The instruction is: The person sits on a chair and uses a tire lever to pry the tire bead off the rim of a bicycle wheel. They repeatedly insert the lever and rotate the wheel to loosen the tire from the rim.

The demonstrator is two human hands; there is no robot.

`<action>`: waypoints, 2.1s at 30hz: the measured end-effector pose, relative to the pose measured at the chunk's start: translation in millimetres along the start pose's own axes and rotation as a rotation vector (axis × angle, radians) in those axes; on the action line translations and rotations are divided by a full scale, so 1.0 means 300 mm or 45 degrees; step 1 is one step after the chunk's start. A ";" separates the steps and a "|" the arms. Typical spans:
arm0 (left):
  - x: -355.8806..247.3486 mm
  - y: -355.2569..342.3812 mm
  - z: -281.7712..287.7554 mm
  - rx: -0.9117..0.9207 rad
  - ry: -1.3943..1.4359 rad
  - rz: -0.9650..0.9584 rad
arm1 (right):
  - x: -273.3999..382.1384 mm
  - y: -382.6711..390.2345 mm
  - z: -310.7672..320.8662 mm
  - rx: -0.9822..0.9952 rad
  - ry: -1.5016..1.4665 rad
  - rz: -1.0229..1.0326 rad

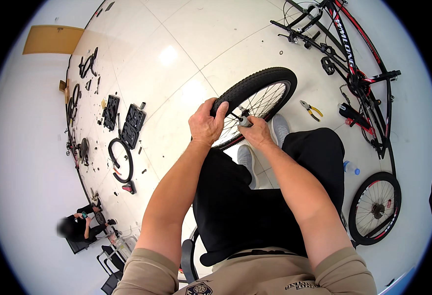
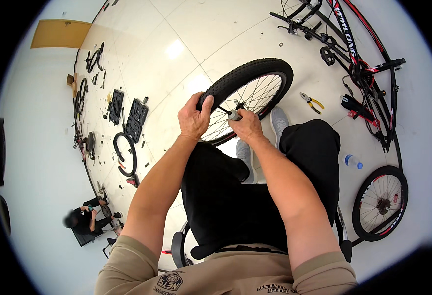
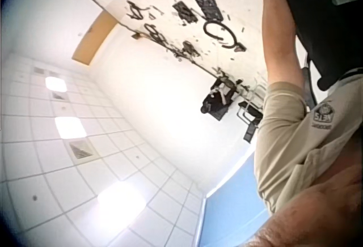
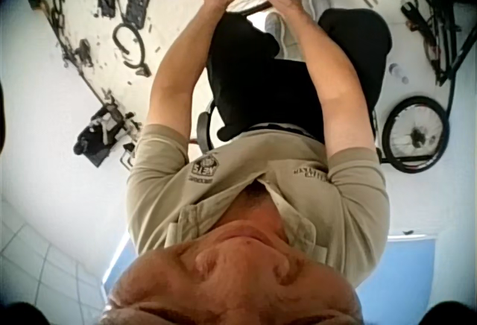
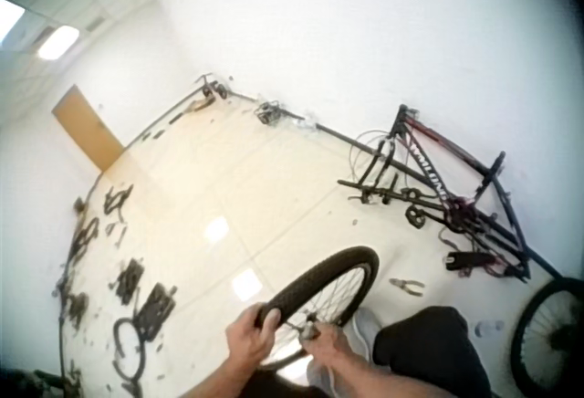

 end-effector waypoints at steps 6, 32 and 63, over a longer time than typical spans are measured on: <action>0.025 -0.024 -0.012 0.041 -0.039 0.008 | -0.011 -0.008 -0.003 -0.042 -0.171 0.065; 0.025 -0.048 0.002 0.039 -0.008 0.021 | 0.072 0.131 0.029 0.037 -0.193 -0.063; 0.075 -0.051 -0.002 0.164 -0.030 0.160 | 0.138 0.090 0.072 0.017 0.267 -0.003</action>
Point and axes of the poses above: each hand's wrist, its own y-axis away from the middle knuckle, its own z-axis out of the back of the hand, x = y × z, the point moved 7 cm from there along -y, towards the middle knuckle, and after that the axes turned 1 degree about -x, right-handed, at the moved point
